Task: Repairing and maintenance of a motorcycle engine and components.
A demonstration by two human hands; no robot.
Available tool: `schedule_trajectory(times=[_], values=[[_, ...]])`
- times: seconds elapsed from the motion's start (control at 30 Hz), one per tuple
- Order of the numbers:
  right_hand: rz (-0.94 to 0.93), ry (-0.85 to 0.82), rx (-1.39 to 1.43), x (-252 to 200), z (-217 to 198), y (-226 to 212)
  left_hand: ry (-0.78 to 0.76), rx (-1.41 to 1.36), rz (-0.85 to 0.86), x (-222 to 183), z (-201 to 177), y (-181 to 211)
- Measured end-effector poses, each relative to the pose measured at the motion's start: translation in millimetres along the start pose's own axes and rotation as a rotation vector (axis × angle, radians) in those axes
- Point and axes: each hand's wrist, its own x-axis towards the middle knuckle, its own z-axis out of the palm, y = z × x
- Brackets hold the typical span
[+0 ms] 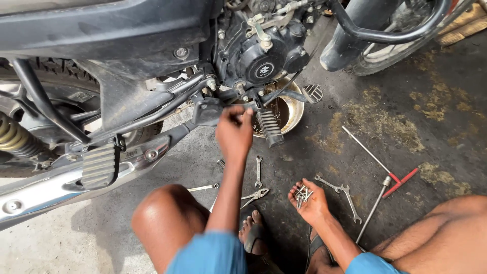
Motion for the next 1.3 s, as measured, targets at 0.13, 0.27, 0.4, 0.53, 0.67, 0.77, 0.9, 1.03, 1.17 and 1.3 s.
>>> schedule_trajectory(times=[0.13,0.27,0.4,0.53,0.67,0.77,0.9,1.03,1.17,1.3], values=[[-0.014,-0.003,-0.001,-5,4,-1,-0.013,0.055,-0.143,56,61,-39],[-0.028,0.011,-0.031,-5,-3,-3,0.161,0.061,-0.27,74,93,-47],[-0.037,0.012,-0.004,-4,-5,-7,0.259,0.018,-0.393,77,98,-37],[-0.054,0.06,-0.01,-2,-7,-12,0.288,0.007,-0.35,78,104,-36],[-0.077,0.084,-0.025,-8,2,-11,0.223,-0.034,-0.436,86,111,-49],[-0.087,0.101,-0.019,-10,5,-11,0.209,-0.055,-0.443,86,113,-51],[-0.095,0.098,-0.042,-11,6,-12,0.267,0.018,-0.347,78,101,-30],[-0.082,0.062,0.0,-9,3,-13,0.255,0.008,-0.37,77,100,-35],[-0.089,0.077,-0.021,-9,3,-16,0.26,0.053,-0.251,75,100,-34],[-0.088,0.095,-0.031,-11,5,-14,0.279,0.061,-0.263,70,92,-22]])
